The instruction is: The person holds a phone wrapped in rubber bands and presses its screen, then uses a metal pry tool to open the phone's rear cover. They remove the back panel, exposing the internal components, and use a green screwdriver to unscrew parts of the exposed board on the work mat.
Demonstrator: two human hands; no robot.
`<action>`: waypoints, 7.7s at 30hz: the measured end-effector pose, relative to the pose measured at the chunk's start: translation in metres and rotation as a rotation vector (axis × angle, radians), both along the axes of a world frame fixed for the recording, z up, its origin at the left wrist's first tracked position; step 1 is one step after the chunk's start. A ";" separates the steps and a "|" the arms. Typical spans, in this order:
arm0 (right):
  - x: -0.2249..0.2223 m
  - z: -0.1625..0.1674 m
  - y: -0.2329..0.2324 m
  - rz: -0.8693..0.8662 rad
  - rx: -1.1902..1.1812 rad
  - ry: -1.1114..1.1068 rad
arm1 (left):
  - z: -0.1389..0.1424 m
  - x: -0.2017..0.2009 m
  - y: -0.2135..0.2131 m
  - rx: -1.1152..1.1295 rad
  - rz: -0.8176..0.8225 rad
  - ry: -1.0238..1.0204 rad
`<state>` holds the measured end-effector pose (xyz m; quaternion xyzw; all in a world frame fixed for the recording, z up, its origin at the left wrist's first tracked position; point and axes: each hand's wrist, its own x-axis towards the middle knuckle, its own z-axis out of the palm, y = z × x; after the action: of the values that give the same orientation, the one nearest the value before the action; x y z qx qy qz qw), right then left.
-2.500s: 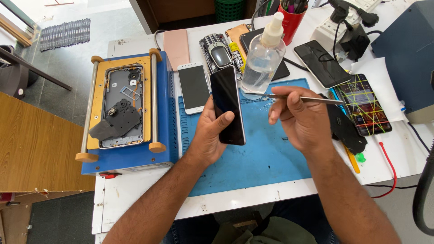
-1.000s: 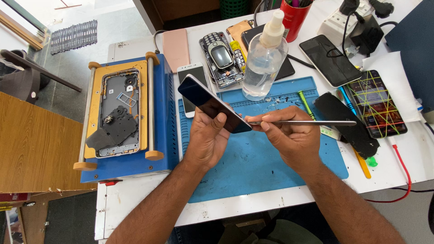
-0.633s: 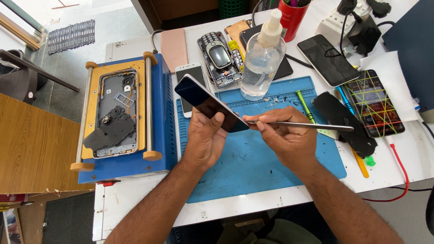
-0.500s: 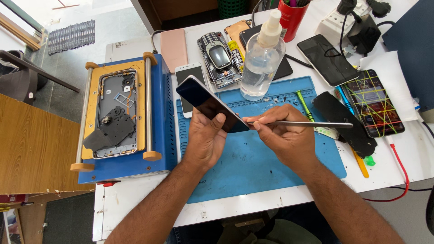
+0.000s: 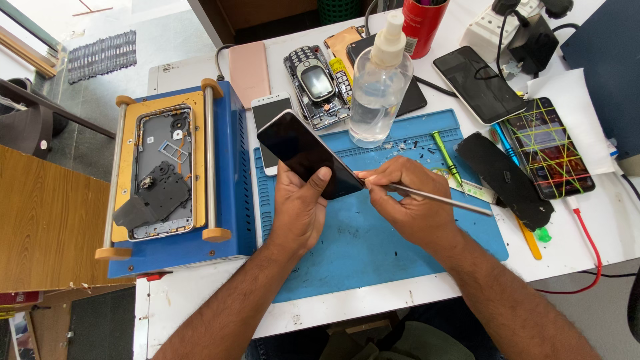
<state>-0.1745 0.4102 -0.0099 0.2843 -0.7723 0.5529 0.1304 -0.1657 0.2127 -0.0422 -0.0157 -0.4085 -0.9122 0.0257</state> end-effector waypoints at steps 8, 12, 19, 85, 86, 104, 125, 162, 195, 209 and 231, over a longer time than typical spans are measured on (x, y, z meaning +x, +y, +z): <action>0.005 0.002 -0.011 -0.112 0.142 0.373 | 0.003 0.005 0.008 -0.088 0.077 0.008; 0.005 0.001 -0.011 -0.137 0.246 0.403 | 0.010 0.007 0.009 -0.097 0.059 0.082; -0.013 0.007 0.013 -0.063 -0.086 -0.178 | 0.023 0.000 0.002 -0.092 0.065 0.063; -0.026 0.007 0.014 0.200 0.008 -1.014 | 0.022 -0.003 0.001 -0.294 -0.099 -0.106; -0.026 0.007 0.014 0.193 0.034 -0.997 | 0.022 -0.003 0.002 -0.287 -0.097 -0.103; -0.026 0.017 0.011 -0.077 0.433 -0.655 | 0.022 -0.003 0.000 -0.211 -0.044 -0.087; -0.006 -0.004 -0.002 0.412 -0.119 -0.647 | 0.018 -0.006 0.001 -0.292 0.040 0.058; -0.008 -0.021 -0.001 0.359 -0.138 -0.693 | 0.016 -0.002 0.000 -0.350 0.011 0.131; 0.083 0.011 -0.029 -0.145 0.293 -0.167 | 0.014 0.015 0.002 -0.267 -0.113 0.115; 0.199 -0.043 0.105 0.555 0.429 -0.799 | 0.018 0.020 0.005 -0.270 -0.172 0.074; 0.057 -0.167 0.213 -0.717 0.573 -0.669 | 0.010 0.022 0.005 -0.352 -0.130 -0.019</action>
<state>-0.1175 0.6228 -0.1768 -0.1625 -0.9389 0.3026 -0.0242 -0.1440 0.2176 -0.0321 -0.0377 -0.5601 -0.8266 -0.0405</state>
